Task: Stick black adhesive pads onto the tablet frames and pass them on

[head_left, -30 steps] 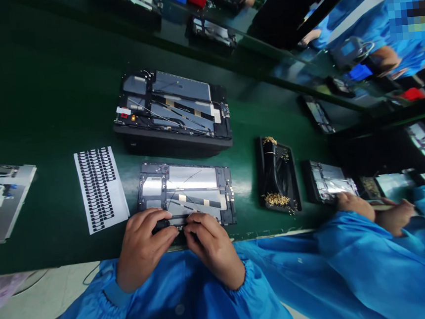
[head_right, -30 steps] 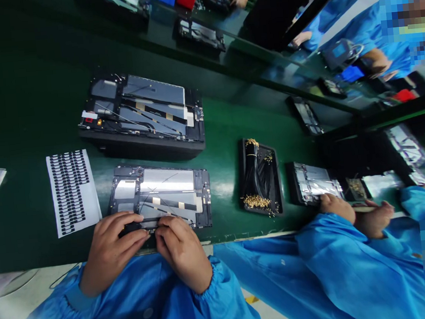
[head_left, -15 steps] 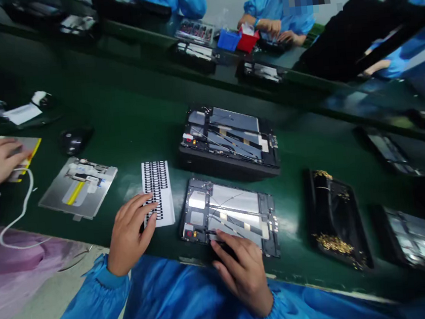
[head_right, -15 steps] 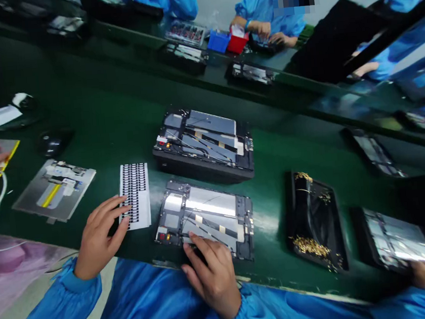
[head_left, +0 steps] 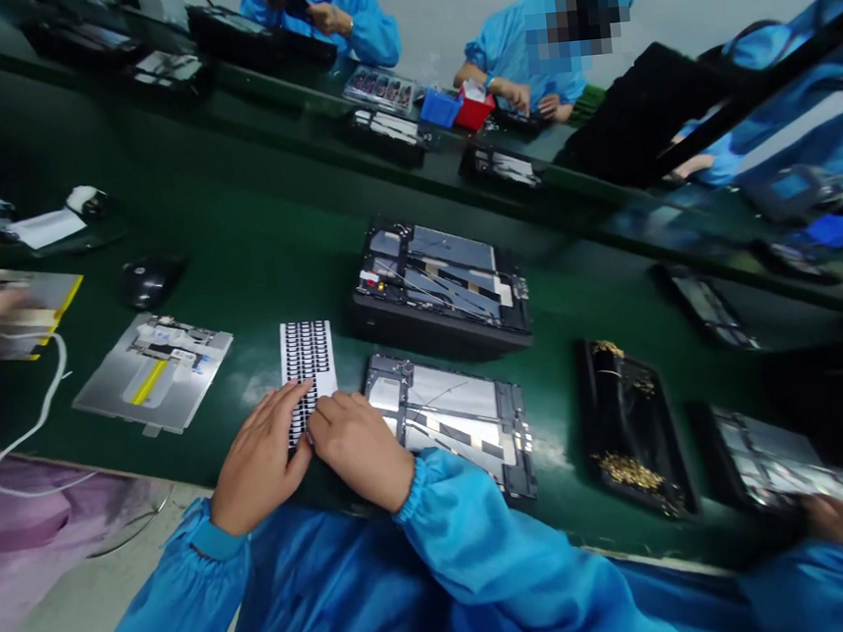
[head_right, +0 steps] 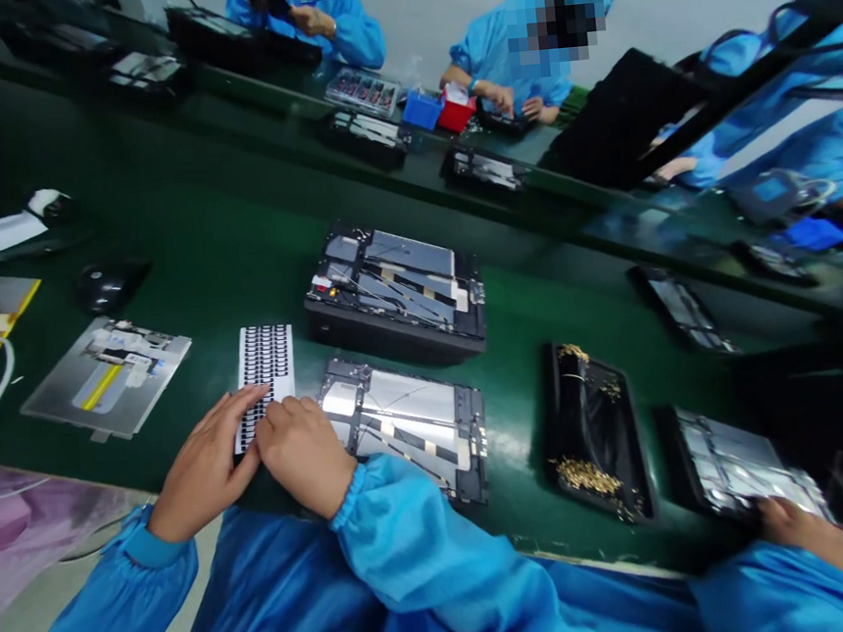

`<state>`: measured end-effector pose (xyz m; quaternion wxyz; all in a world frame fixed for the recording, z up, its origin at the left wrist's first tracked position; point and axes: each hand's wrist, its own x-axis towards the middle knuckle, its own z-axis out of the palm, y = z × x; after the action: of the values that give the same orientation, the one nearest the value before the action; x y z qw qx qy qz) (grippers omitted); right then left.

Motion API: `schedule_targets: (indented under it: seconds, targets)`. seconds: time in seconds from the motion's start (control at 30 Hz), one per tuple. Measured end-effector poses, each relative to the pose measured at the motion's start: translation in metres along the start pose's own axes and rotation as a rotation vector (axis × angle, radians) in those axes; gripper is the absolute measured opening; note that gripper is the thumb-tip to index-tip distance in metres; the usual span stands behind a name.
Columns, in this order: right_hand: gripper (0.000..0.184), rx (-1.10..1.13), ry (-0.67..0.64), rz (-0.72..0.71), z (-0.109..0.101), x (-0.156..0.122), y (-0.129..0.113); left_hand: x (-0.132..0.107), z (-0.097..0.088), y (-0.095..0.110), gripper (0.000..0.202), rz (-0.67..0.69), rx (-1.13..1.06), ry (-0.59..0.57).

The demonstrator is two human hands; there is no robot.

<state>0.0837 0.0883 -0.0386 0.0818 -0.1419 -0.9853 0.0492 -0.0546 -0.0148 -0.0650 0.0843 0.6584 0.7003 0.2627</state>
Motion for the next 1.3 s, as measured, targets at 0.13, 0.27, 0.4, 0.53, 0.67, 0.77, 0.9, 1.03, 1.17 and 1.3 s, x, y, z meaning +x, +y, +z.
schedule_targets:
  seconds: [0.13,0.27,0.4,0.53,0.67,0.77,0.9,1.03,1.17,1.3]
  targets:
    - [0.014,0.014,-0.017,0.024,-0.004,0.002,-0.002,0.003,0.001,-0.006,0.060,0.035,-0.005,0.026]
    - [0.018,-0.004,-0.050,0.026,-0.005,0.008,-0.002,0.008,0.003,-0.017,0.063,0.089,0.024,0.033]
    - [0.022,0.011,-0.055,0.060,-0.006,0.018,0.006,0.012,0.009,-0.030,0.067,0.138,0.037,0.075]
    - [0.015,0.295,0.030,0.075,-0.033,-0.018,0.032,0.014,0.011,-0.034,0.071,0.043,-0.024,0.014]
    - [0.009,0.528,0.354,0.331,-0.069,-0.119,0.060,0.013,0.005,-0.014,0.063,-0.075,-0.085,0.123]
    - [0.008,0.458,0.415,0.533,-0.075,-0.190,0.067,0.011,0.005,0.019,0.061,-0.003,-0.105,0.321]
    - [0.013,0.255,0.314,0.541,-0.060,-0.225,0.055,0.012,0.026,0.078,0.034,0.225,-0.143,0.210]
    - [0.013,0.127,0.302,0.502,-0.041,-0.220,0.047,0.024,0.055,0.134,0.013,0.381,-0.168,0.070]
    - [0.011,0.055,0.272,0.512,-0.035,-0.215,0.049,0.034,0.073,0.160,0.020,0.388,-0.204,0.013]
    - [0.011,0.029,0.255,0.523,-0.035,-0.217,0.049,0.036,0.081,0.163,0.017,0.347,-0.210,-0.026]
